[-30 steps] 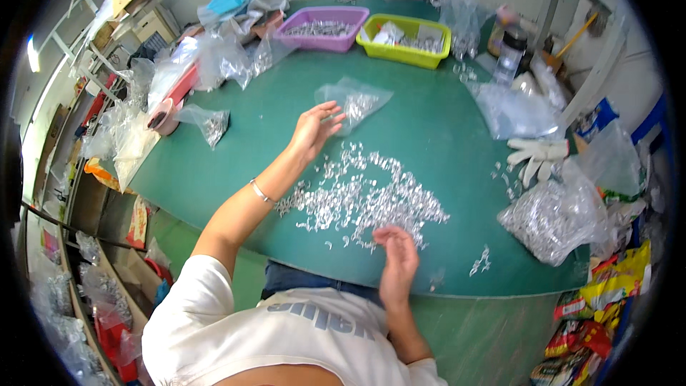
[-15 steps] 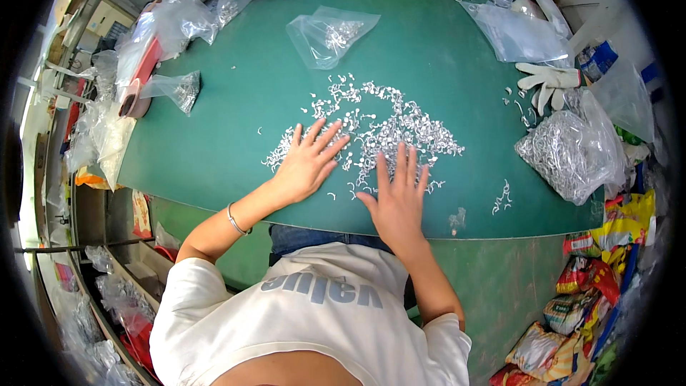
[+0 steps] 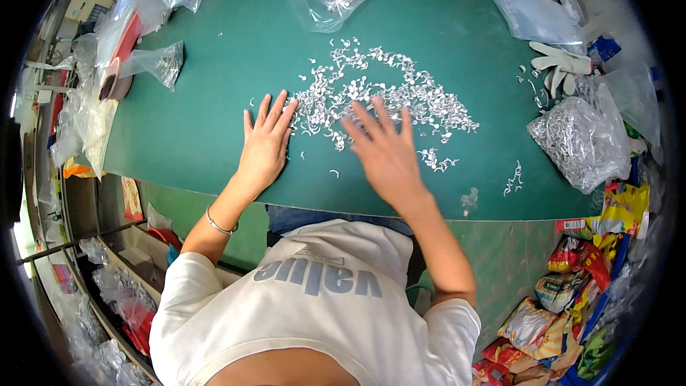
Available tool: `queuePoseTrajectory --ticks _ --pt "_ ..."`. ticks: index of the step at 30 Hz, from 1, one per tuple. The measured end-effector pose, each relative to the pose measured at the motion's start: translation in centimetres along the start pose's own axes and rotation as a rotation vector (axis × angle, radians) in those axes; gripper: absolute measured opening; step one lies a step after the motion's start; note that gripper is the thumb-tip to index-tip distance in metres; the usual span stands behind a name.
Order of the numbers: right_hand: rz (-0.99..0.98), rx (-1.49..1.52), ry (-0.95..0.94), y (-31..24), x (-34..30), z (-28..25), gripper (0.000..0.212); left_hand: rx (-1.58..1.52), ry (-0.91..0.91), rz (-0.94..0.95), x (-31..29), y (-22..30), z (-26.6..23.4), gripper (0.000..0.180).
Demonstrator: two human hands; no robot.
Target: The person sorts through a large pile of small silver-colored metal parts on a green workbench by hand, picking individual pieces and moving them into a plastic bag or a separate pile.
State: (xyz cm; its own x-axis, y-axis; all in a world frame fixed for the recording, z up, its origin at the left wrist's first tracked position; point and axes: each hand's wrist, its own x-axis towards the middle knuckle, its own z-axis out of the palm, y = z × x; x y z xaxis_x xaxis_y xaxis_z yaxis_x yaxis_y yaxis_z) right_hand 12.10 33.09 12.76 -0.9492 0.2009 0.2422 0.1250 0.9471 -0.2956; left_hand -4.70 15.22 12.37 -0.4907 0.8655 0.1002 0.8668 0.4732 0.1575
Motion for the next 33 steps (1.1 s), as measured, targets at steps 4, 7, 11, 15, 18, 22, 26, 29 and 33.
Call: queuePoseTrajectory --ticks 4,7,11,15,18,22,26,29,33 --pt "0.097 -0.021 0.088 2.3 -0.7 -1.3 0.04 -0.205 0.039 -0.024 -0.9 1.9 -1.2 0.049" --pt "0.198 0.057 0.169 2.8 -1.5 -2.6 0.036 -0.461 -0.022 0.197 -1.5 4.0 -1.3 0.047" --pt "0.39 0.067 0.19 3.1 -4.8 -3.9 0.032 -0.401 -0.109 0.38 -2.5 6.4 -0.6 0.042" --pt "0.581 -0.022 0.11 2.5 -8.7 -5.0 0.041 -0.31 0.0 0.186 -2.3 4.7 -0.2 0.039" --pt "0.606 -0.101 0.046 1.6 -9.7 -4.2 0.057 -0.37 0.054 0.104 -2.2 4.2 -1.0 0.04" --pt "0.49 0.032 0.03 -1.9 -7.7 -2.1 0.071 -0.528 -0.012 0.18 -1.8 7.1 -1.2 0.04" --pt "0.374 0.215 0.031 -3.4 -5.3 -1.1 0.062 -0.596 -0.04 0.233 -1.9 9.5 0.0 0.044" --pt "0.301 0.396 0.118 -1.8 -5.6 -2.0 0.05 -0.568 -0.018 0.236 -1.4 9.7 -0.1 0.05" --pt "0.445 0.167 0.277 2.1 -6.2 -4.2 0.036 -0.475 -0.096 0.33 -0.7 11.2 -0.3 0.054"
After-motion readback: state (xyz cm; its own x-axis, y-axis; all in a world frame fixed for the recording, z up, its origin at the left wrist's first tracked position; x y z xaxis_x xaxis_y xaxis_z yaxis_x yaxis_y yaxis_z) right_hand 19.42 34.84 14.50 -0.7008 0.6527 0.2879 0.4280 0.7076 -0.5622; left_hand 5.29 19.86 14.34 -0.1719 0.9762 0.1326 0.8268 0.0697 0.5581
